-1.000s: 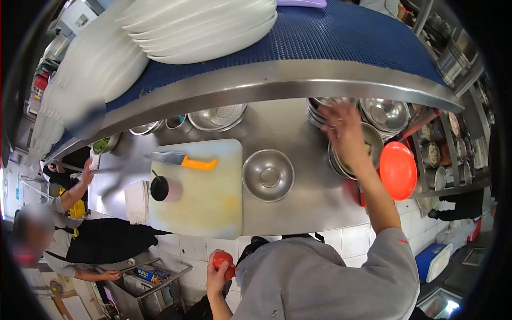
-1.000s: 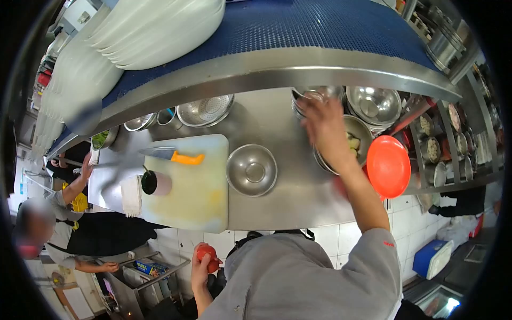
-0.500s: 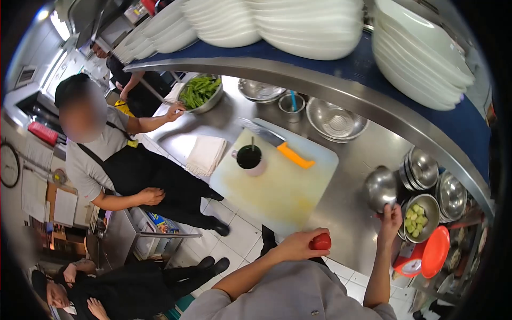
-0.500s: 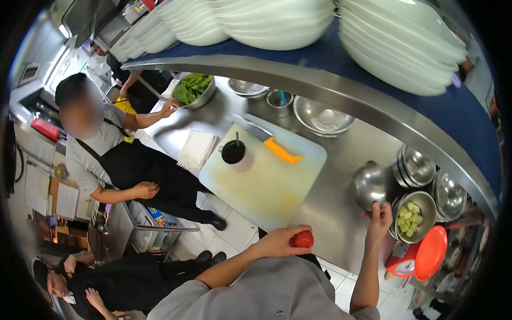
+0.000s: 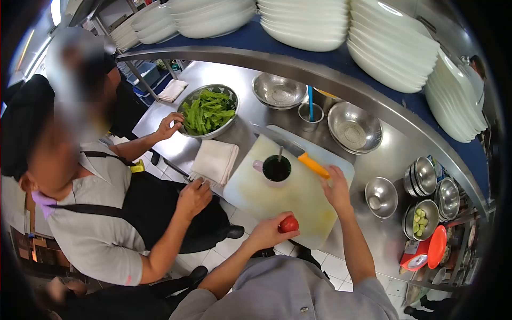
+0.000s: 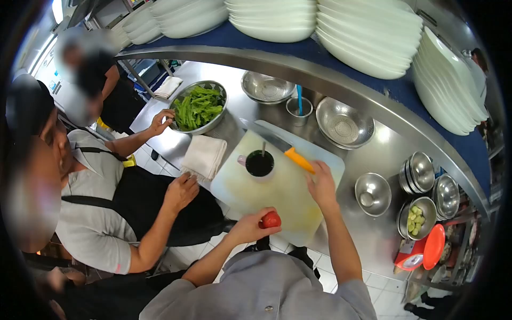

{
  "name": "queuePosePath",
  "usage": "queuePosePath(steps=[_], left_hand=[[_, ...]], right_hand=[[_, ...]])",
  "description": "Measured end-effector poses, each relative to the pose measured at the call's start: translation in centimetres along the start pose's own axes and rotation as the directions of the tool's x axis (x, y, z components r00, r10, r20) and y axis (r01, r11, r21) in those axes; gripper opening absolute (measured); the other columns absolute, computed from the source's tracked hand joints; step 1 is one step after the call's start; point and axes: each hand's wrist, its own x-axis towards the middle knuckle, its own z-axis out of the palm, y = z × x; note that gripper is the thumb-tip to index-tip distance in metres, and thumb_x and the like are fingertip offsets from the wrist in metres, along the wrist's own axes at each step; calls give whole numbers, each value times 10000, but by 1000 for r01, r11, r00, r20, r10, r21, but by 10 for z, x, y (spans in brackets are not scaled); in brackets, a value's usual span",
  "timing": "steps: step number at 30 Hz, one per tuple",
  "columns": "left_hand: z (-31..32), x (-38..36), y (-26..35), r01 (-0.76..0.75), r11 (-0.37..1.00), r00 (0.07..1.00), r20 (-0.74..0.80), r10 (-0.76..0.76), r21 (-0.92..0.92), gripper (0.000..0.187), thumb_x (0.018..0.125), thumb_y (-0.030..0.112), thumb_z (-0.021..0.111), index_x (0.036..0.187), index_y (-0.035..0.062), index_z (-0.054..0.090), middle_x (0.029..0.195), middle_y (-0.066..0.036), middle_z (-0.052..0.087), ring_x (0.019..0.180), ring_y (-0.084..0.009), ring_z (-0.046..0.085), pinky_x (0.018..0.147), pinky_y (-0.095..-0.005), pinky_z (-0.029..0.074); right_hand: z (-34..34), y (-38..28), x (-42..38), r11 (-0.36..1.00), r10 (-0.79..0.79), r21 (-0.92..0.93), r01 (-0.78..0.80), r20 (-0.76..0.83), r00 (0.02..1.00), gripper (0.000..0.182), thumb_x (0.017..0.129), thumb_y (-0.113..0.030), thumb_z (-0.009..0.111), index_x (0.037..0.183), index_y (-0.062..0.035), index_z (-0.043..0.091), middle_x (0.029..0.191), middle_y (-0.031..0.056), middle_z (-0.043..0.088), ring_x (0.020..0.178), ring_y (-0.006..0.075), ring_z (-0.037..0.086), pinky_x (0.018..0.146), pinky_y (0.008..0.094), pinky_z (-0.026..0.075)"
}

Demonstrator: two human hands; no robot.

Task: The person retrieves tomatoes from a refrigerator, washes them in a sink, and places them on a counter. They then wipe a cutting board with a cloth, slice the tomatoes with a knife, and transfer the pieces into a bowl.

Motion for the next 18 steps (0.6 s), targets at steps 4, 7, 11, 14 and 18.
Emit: queuePosePath(steps=[4,7,11,14,18], left_hand=[[-8,-12,-14,-13,1000,1000,16,13,-10,607,794,434,747,1268,125,528,1068,-184,661,974,-363,653,848,-393,520],[-4,-26,-25,-8,1000,997,71,9,-20,614,788,434,749,1270,124,529,1092,-180,657,990,-370,647,857,-405,516],[-7,-27,-18,-74,994,996,-37,77,79,622,774,450,747,1274,147,534,1082,-152,657,961,-372,653,811,-426,527],[1,2,-7,-280,911,951,-43,307,302,590,783,427,722,1273,177,508,961,-108,621,802,-323,670,638,-438,544],[23,56,22,-368,841,925,63,375,396,585,790,454,707,1270,183,508,984,-100,622,810,-337,658,691,-453,531]], right_hand=[[57,-4,54,954,76,-298,11,281,957,516,799,-149,698,1281,-86,526,1233,132,546,1098,348,531,934,419,454],[46,-2,41,977,104,-211,-44,279,955,467,820,-142,663,1265,-81,538,1141,157,575,1035,369,545,904,427,457],[-8,10,-37,989,144,-58,-135,207,968,371,851,-95,614,1216,-56,555,911,167,612,830,347,594,738,399,490],[-52,-15,-113,720,590,242,-651,282,757,277,907,-97,599,1172,-22,576,727,57,582,551,148,554,508,300,465],[-102,-58,-186,603,717,364,-710,142,682,286,905,-76,617,1178,1,578,741,12,570,535,64,492,461,220,412]])
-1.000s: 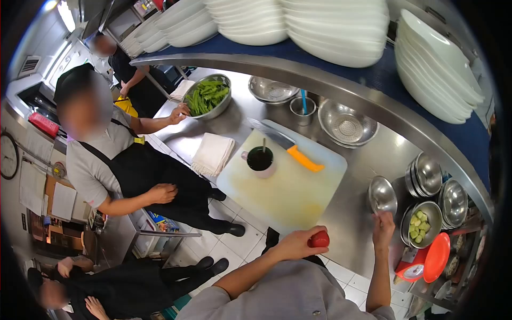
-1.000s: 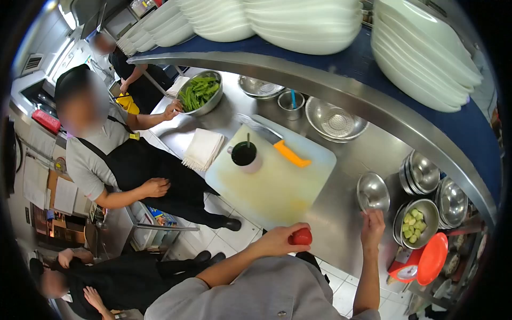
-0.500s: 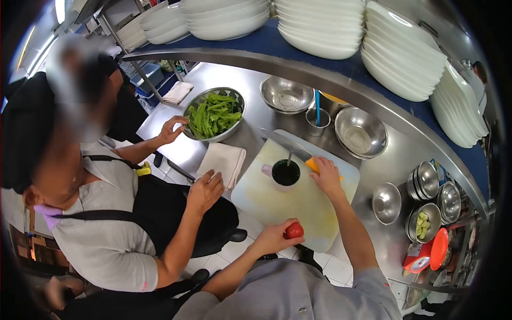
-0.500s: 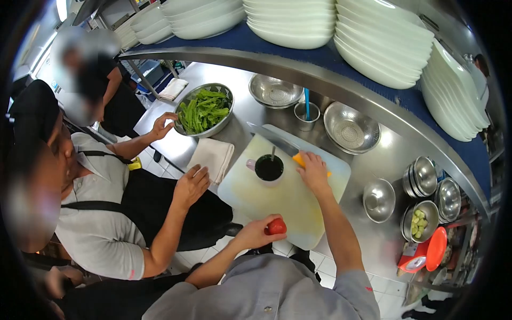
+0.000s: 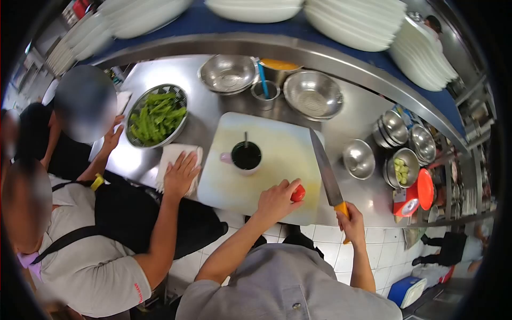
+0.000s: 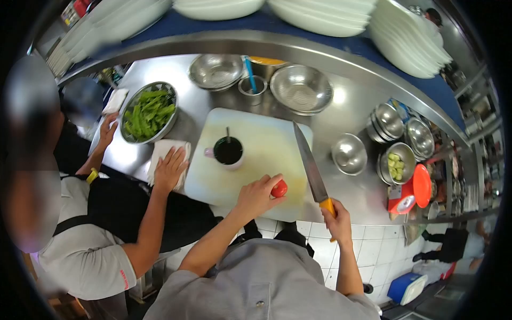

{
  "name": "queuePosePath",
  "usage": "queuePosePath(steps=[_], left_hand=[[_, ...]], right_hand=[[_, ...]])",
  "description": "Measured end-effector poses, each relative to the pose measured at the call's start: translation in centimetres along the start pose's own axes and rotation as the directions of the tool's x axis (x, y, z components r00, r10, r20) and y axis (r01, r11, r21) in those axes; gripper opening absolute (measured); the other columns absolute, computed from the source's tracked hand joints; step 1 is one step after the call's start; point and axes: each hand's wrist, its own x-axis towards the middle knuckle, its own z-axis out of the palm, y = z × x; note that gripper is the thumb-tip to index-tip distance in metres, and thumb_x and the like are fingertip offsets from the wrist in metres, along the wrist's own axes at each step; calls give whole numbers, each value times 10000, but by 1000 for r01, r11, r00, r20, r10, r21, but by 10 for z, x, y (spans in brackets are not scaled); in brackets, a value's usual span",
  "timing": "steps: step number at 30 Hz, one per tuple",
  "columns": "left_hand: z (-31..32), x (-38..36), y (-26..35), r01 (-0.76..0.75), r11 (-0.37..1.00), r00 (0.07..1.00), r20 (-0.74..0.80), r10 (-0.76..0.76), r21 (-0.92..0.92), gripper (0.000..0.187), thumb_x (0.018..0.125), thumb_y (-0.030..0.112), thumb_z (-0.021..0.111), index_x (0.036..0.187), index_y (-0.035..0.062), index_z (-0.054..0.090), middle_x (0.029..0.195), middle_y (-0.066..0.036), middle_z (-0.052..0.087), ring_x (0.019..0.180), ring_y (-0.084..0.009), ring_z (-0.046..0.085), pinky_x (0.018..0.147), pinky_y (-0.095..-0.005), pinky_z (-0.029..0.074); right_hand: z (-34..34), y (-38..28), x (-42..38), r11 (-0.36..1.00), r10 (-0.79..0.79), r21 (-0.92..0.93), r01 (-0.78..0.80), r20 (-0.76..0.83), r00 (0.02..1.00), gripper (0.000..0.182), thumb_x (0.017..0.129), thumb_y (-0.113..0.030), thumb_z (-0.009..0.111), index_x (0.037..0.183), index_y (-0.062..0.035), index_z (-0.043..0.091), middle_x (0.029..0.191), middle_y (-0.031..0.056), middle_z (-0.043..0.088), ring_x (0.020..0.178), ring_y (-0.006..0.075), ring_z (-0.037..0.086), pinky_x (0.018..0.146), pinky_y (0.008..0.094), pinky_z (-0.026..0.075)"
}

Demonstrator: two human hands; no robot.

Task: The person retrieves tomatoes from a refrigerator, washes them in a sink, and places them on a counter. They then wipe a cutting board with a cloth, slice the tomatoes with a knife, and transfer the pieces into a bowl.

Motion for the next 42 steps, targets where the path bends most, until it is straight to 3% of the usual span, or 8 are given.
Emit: queuePosePath(steps=[6,12,16,20,27,34,39,42], left_hand=[[112,74,71,-299,943,943,199,268,148,575,804,437,678,1299,212,490,1112,-73,559,928,-288,636,644,-418,535],[199,111,102,-209,946,978,49,203,249,710,698,444,774,1308,199,506,1077,-91,549,922,-320,595,636,-435,525],[169,95,97,-290,861,915,-142,377,417,723,701,480,764,1298,160,512,1133,-99,555,967,-337,591,767,-441,519],[86,22,73,-51,998,942,-334,37,-34,545,761,414,769,1152,78,593,1087,-123,615,977,-307,598,877,-402,494],[-68,-4,-46,349,918,762,-628,-160,189,818,642,384,843,1269,8,479,1295,-174,504,1135,-399,494,998,-436,398],[-115,7,-136,203,977,977,-81,-198,60,704,742,254,803,1330,43,477,1324,-177,515,1175,-308,533,969,-424,442],[-118,19,-174,257,861,964,181,-195,-440,392,874,195,693,1203,29,560,951,-78,656,809,-182,657,694,-302,523],[-119,18,-180,270,851,950,269,-158,-452,315,925,238,638,1146,31,552,909,-38,616,701,-132,602,624,-271,493]], right_hand=[[-86,0,-61,996,-77,26,87,-254,964,332,891,-25,602,1216,19,550,714,5,537,532,61,473,469,211,404],[-142,36,-88,985,-153,46,166,-205,967,258,929,-49,537,1174,29,542,690,1,515,496,53,453,414,212,369],[-149,50,-92,979,-26,195,54,-143,989,278,888,6,547,1164,47,543,681,7,525,494,56,466,423,206,375],[-153,66,-91,983,-45,171,64,-113,993,262,921,-64,570,1161,37,542,692,8,532,480,61,464,400,209,375],[-127,42,-80,970,-15,239,44,-119,993,315,881,14,556,1192,57,538,687,16,537,500,63,472,429,209,390],[-96,25,-85,969,-21,241,47,-110,994,308,881,3,574,1182,57,543,688,22,544,504,74,479,434,219,405],[-72,19,-96,962,19,273,26,-161,987,290,894,-11,571,1176,52,546,704,24,550,513,76,485,436,220,411],[-57,8,-106,956,56,294,1,-185,981,266,906,-21,562,1163,47,549,716,25,553,515,76,488,435,221,412]])
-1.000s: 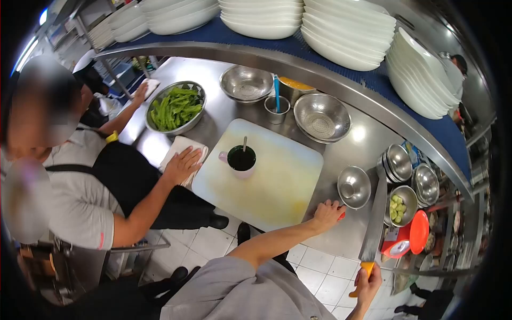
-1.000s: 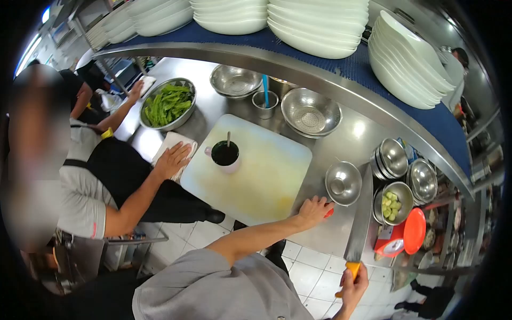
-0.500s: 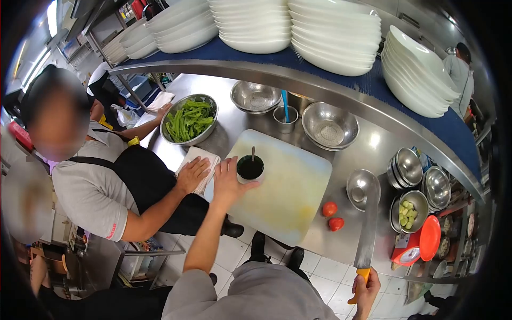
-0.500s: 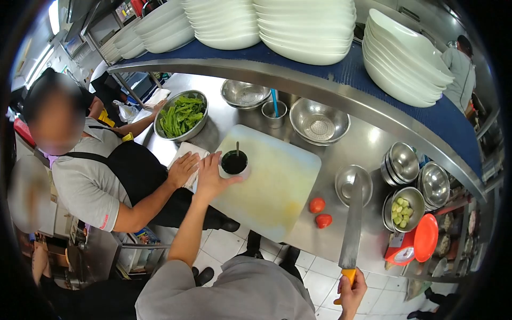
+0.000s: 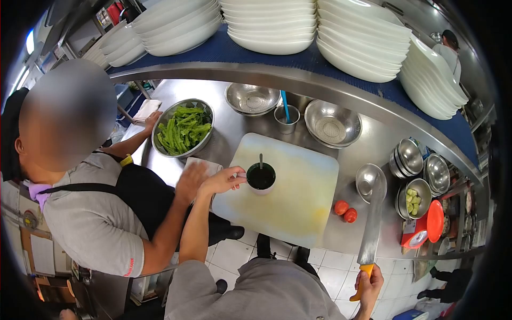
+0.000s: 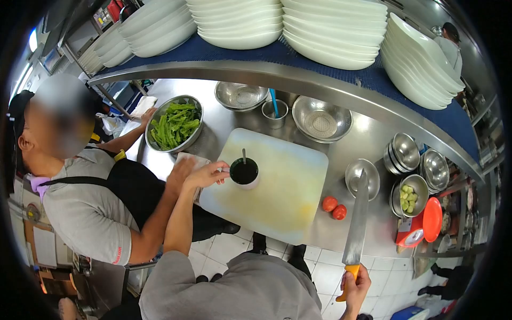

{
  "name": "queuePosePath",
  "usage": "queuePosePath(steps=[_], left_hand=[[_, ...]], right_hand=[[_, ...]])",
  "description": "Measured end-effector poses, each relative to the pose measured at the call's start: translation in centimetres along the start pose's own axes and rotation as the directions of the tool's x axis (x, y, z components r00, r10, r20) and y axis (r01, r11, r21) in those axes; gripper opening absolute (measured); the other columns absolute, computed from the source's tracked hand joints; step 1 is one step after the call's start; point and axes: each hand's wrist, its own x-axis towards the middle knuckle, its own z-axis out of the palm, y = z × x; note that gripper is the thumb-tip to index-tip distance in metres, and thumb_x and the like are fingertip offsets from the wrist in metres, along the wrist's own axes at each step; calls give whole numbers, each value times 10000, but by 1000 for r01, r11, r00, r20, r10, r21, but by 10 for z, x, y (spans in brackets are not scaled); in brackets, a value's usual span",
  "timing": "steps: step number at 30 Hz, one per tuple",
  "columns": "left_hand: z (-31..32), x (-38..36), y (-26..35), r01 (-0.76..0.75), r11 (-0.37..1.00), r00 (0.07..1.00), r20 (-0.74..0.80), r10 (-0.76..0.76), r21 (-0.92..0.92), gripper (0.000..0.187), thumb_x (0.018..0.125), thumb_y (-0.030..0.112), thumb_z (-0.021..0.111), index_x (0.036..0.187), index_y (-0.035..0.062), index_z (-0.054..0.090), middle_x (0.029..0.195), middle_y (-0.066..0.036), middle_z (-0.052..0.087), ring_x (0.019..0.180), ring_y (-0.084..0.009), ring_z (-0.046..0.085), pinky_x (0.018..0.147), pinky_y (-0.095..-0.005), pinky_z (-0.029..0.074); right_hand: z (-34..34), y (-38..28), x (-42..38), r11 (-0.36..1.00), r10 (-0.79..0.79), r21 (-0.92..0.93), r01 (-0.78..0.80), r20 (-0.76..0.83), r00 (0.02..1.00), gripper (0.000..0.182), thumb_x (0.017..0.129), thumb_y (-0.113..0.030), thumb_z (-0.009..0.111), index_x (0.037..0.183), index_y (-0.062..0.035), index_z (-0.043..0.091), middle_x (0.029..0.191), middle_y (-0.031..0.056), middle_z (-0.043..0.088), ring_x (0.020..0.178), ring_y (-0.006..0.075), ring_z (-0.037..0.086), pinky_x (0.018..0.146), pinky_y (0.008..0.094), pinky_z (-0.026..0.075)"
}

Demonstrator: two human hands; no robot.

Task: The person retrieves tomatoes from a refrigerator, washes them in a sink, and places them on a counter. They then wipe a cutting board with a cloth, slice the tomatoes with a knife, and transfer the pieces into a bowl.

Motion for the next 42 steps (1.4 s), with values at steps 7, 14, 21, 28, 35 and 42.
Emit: queuePosePath(steps=[7,14,21,28,35,42], left_hand=[[20,-3,-20,-130,990,990,-51,128,-50,235,981,280,553,1021,52,514,800,5,498,649,-79,439,568,-247,405],[38,1,-30,-113,966,981,-181,71,-234,201,995,274,523,985,74,513,712,28,418,613,-63,385,534,-239,347],[46,0,10,-109,979,989,-121,89,-173,186,992,259,529,967,75,522,709,37,442,580,-53,394,525,-227,359],[79,-14,120,-115,984,992,-65,107,-133,170,1012,222,494,912,84,505,662,49,392,554,-31,361,510,-200,338],[135,-16,237,-138,960,983,81,163,-245,208,1021,261,484,907,87,470,733,30,415,577,-46,369,526,-211,337],[198,-4,371,-219,922,955,125,270,-318,231,1022,306,475,925,97,491,817,27,448,595,-59,400,539,-223,368]], right_hand=[[28,1,-18,999,-13,34,15,-42,999,185,935,-59,547,1101,21,553,688,31,552,493,78,491,404,220,404],[43,-1,-26,998,53,24,-52,-36,998,187,910,-27,562,1087,34,562,681,46,558,503,108,510,425,248,421],[42,7,-28,993,119,18,-118,-46,992,227,906,0,589,1130,39,579,703,37,575,533,92,510,468,240,422],[-9,38,-20,985,172,14,-172,29,985,289,912,-122,647,1178,-17,605,670,8,562,523,69,481,487,237,404],[-110,74,-14,973,177,-167,-161,83,981,350,872,-207,715,1171,-47,630,715,29,613,602,94,554,565,260,467],[-200,106,-19,961,98,-264,-79,58,993,365,847,-221,731,1152,-44,638,771,94,668,659,155,614,658,289,508]])
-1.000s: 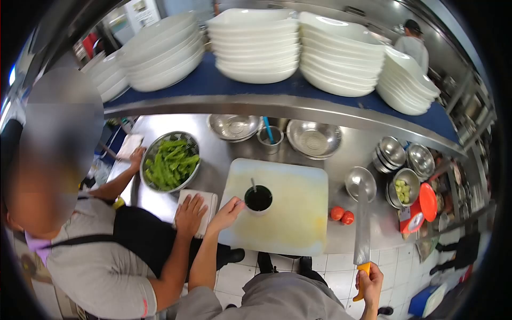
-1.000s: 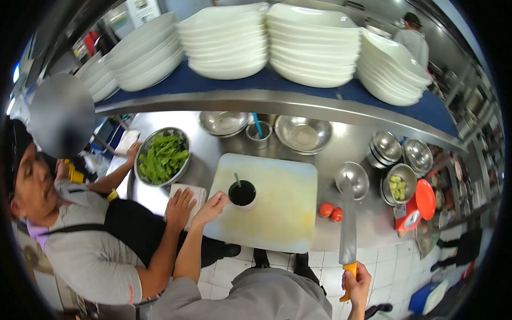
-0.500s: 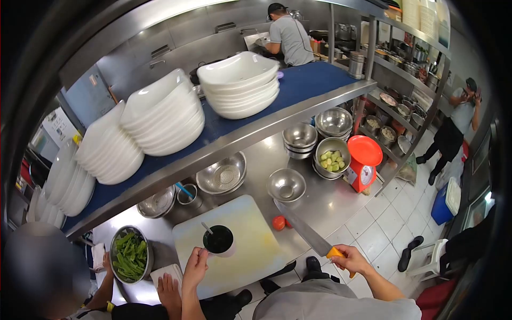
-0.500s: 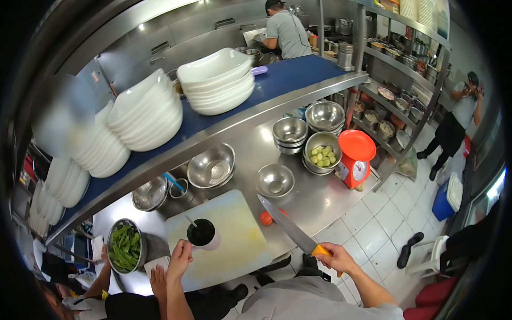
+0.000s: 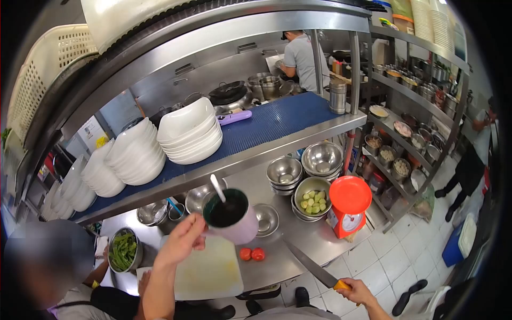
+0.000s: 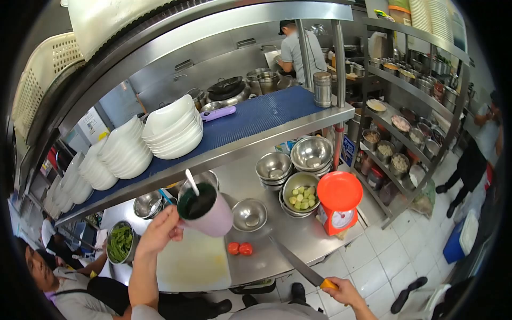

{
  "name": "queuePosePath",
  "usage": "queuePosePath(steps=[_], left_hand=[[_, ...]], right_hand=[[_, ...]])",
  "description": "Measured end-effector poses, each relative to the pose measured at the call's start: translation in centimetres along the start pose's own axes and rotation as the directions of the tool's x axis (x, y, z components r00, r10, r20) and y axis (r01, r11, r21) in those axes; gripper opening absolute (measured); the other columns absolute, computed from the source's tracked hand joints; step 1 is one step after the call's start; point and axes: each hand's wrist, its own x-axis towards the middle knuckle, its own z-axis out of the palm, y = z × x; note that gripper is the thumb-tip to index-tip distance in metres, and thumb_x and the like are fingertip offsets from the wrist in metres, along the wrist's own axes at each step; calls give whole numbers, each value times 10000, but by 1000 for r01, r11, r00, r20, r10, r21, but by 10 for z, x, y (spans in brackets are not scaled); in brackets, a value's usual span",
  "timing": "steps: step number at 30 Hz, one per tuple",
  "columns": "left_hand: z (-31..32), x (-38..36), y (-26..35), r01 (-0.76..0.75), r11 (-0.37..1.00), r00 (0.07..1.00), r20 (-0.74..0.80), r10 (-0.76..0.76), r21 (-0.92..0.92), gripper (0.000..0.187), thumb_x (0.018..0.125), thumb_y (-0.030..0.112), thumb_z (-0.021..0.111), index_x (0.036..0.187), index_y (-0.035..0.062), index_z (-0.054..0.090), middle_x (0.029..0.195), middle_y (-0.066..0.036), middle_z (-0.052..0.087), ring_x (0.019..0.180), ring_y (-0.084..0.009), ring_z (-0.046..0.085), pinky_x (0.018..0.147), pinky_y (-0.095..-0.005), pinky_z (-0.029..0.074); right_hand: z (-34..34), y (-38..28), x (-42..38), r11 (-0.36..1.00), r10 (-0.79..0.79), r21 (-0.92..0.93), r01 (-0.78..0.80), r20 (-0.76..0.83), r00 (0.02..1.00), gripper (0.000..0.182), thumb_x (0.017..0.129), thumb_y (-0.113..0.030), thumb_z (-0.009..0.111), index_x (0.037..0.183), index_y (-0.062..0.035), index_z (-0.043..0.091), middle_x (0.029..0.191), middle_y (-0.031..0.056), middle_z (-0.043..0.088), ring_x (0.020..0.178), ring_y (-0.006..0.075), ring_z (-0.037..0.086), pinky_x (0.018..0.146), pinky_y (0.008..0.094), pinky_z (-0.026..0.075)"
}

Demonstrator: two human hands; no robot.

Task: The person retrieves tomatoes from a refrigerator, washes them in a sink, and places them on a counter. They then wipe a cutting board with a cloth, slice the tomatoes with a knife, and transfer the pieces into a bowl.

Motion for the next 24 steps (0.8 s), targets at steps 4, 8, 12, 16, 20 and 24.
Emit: queuePosePath(steps=[4,8,12,16,20,24], left_hand=[[45,34,55,-41,998,998,-49,43,45,288,1014,378,474,901,114,488,824,26,464,581,-59,403,520,-214,355],[74,73,97,-79,996,995,-56,81,40,300,1003,395,496,891,117,481,822,27,459,584,-56,391,513,-212,346],[91,116,120,-101,993,981,-158,110,62,279,985,397,533,954,121,506,815,30,440,591,-61,366,506,-221,334],[97,166,118,-144,989,968,-200,149,40,289,975,386,553,1003,103,507,831,10,419,594,-69,330,505,-226,325],[100,199,114,-182,981,947,-255,194,70,338,975,402,545,991,67,498,857,-16,405,589,-77,329,493,-235,323],[98,217,107,-186,976,939,-274,210,110,431,1007,386,462,1115,-27,515,887,-41,406,584,-88,349,481,-247,348]], right_hand=[[-27,10,-6,995,95,23,-95,-11,995,366,843,-212,741,1145,-32,640,781,81,671,653,136,606,635,279,505],[-43,14,-16,992,-100,78,104,-57,993,305,890,-112,576,1174,-9,616,718,7,600,584,113,518,516,272,433],[-53,27,-20,986,-73,142,84,-77,994,306,885,-68,597,1188,-32,608,716,-7,579,570,76,471,486,244,390],[-58,33,-22,974,-91,199,105,-79,993,291,902,-120,617,1181,-36,611,701,-19,562,565,67,460,478,241,384],[-60,37,-21,966,-93,235,112,-90,992,305,921,-198,629,1185,-47,615,689,-35,544,560,57,446,473,235,376],[-59,34,-21,965,-77,244,101,-105,991,323,925,-222,634,1195,-47,611,683,-42,536,555,54,438,472,228,369]])
